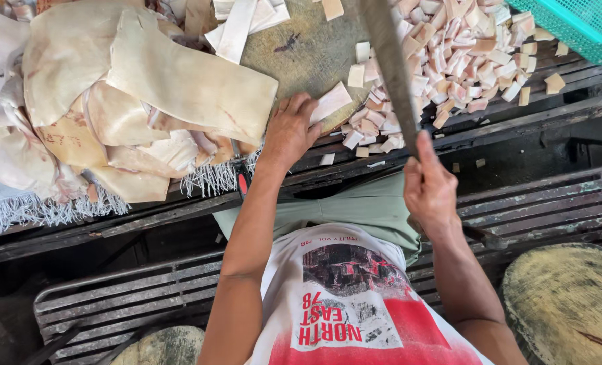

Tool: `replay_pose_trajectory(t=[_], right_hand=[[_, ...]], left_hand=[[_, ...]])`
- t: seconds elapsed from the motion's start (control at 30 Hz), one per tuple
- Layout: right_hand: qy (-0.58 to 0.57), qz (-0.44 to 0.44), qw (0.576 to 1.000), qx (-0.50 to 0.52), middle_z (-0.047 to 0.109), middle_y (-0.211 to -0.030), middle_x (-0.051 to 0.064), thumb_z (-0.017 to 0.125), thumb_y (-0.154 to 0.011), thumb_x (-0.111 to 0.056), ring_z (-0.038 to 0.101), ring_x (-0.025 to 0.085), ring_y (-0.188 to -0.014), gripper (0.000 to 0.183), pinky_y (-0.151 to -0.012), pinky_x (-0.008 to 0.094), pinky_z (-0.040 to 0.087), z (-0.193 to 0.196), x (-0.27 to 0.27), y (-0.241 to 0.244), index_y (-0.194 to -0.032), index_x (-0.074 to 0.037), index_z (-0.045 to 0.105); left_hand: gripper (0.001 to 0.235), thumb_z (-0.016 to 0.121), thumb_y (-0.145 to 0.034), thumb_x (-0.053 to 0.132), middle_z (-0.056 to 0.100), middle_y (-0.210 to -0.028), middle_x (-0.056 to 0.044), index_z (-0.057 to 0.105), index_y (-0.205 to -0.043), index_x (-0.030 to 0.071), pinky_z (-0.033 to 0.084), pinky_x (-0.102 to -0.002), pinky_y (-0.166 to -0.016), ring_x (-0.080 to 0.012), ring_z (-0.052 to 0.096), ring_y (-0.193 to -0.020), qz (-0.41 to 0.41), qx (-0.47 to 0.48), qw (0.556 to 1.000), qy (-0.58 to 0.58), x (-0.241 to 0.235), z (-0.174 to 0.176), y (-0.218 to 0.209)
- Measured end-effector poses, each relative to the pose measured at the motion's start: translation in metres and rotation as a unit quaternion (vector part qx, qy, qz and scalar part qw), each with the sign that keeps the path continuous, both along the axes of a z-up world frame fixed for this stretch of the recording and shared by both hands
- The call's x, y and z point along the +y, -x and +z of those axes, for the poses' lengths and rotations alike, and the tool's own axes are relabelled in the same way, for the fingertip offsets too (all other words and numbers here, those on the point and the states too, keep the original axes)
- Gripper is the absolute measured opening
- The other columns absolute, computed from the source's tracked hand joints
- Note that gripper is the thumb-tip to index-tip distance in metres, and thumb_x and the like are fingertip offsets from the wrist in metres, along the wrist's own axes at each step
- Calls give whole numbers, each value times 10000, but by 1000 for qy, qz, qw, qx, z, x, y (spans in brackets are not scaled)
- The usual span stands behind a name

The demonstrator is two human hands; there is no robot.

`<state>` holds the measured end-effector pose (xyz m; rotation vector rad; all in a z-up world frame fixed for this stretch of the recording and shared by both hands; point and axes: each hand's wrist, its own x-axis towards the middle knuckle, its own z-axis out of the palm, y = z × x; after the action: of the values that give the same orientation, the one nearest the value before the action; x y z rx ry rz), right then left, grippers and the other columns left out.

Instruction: The person chops processed animal skin into small cubes using a large cleaver on a round wooden block, moving large pieces onto the board and adding the chopped pieces to a pile.

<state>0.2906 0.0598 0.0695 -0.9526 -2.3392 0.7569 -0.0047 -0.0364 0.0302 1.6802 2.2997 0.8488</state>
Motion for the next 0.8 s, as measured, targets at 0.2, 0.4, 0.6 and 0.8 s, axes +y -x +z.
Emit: replay_pose_trajectory(t=[0.2,0.4,0.6,0.8], right_hand=[[-96,35,994,-39,631,-733,148,665,-1003,17,622,309,-592,610,-628,411,553,-5,-12,12,-1562,-54,433],[-28,63,990,-123,721,-995,260,660,-914,37,715,417,-740,658,-691,440,580,-3,-12,15,-1536,-113,503],[-48,1,997,60,697,-923,223,628,-1013,42,708,326,-690,563,-653,382,578,-10,-13,-7,-1540,-71,464],[-54,101,963,-242,717,-830,246,662,-909,-20,683,354,-572,614,-515,454,543,-22,-11,19,-1506,-25,521]], left_hand=[[368,714,-849,112,599,-1285,-101,676,-1207,35,511,-423,-1025,-317,593,-1176,-21,35,999,1,-22,-6,0],[339,646,-880,32,616,-1278,-83,673,-1218,22,533,-402,-1013,-281,611,-1184,-55,101,992,-47,-23,-19,6],[313,648,-901,62,631,-1264,-76,682,-1210,30,555,-391,-938,-277,619,-1152,-63,73,995,0,-10,-22,2],[305,630,-889,52,633,-1254,-75,691,-1187,26,549,-387,-938,-280,619,-1148,-64,70,995,-29,-6,-19,2]])
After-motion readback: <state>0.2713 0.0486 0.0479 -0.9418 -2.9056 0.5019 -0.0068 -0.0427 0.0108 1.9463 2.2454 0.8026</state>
